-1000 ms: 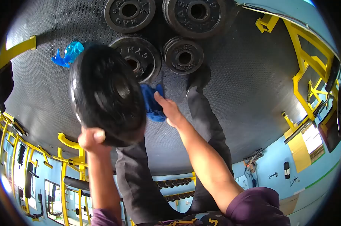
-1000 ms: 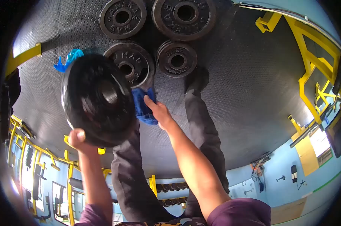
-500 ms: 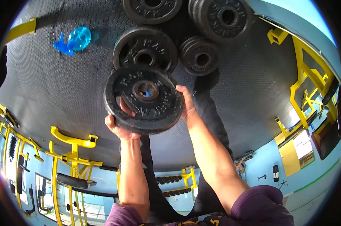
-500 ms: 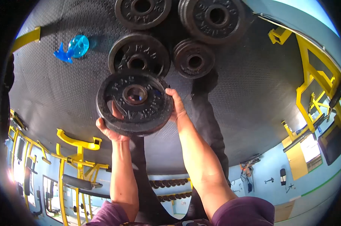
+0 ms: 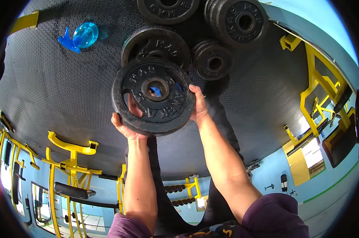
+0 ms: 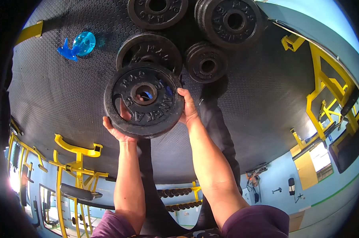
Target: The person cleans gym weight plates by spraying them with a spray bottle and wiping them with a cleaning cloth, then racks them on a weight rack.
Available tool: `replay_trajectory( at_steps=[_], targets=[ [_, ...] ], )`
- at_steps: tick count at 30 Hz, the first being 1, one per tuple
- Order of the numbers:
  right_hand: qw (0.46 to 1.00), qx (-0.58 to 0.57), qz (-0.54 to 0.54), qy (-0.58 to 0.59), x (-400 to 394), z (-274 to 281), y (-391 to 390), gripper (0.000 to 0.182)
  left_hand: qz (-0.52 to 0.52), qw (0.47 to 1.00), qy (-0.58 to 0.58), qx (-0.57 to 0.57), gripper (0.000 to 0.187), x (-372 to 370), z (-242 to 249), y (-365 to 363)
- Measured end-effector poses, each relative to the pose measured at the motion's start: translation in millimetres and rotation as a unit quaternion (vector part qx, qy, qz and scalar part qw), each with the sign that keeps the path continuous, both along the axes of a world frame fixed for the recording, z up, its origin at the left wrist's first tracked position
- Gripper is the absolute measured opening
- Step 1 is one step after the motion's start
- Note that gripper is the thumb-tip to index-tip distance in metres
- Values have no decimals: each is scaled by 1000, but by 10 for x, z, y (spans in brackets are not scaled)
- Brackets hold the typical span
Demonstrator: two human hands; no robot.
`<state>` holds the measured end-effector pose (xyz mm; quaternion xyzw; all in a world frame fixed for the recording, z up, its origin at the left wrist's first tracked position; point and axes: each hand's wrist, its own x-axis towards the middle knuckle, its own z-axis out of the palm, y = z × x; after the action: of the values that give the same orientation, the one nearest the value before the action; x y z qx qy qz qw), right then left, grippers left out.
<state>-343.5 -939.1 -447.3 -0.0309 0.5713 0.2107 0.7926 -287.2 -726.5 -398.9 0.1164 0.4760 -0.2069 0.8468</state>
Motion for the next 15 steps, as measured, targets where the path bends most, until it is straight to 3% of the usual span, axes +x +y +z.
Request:
replay_trajectory(
  at_steps=[1,3,4,5,6,7,8,9,11,12,14,15],
  targets=[
    [1000,6,-10,2,-5,-5,20,61,0,1000,0,-1,87,45,99,-32],
    [1000,-28,14,-2,-28,-25,59,67,-55,982,121,131,77,205,359,-131],
    [998,-55,26,29,-35,2,78,69,-51,983,119,129,77,172,411,-156],
    [994,-83,37,57,-70,11,102,71,-66,978,133,146,62,118,437,-170],
    [962,-192,93,173,-134,-1,141,76,-80,973,145,163,48,50,434,-184],
    [891,-329,219,223,-252,-22,119,64,-94,967,157,180,35,-35,416,-195],
    [852,-385,275,224,-258,95,40,57,-64,961,190,191,22,-93,349,-151],
    [806,-439,327,225,-260,208,-63,51,-62,963,187,186,22,-164,321,-97],
    [766,-541,292,187,-222,383,-314,41,-77,968,172,166,23,-130,366,-148],
    [773,-564,259,134,-184,439,-453,42,-86,960,192,185,28,-97,400,-187],
    [745,-586,301,104,-109,465,-717,45,-89,950,219,206,30,-56,446,-251],
    [700,-618,349,79,-42,435,-803,47,-97,939,239,226,33,-9,479,-270]
  ],
)
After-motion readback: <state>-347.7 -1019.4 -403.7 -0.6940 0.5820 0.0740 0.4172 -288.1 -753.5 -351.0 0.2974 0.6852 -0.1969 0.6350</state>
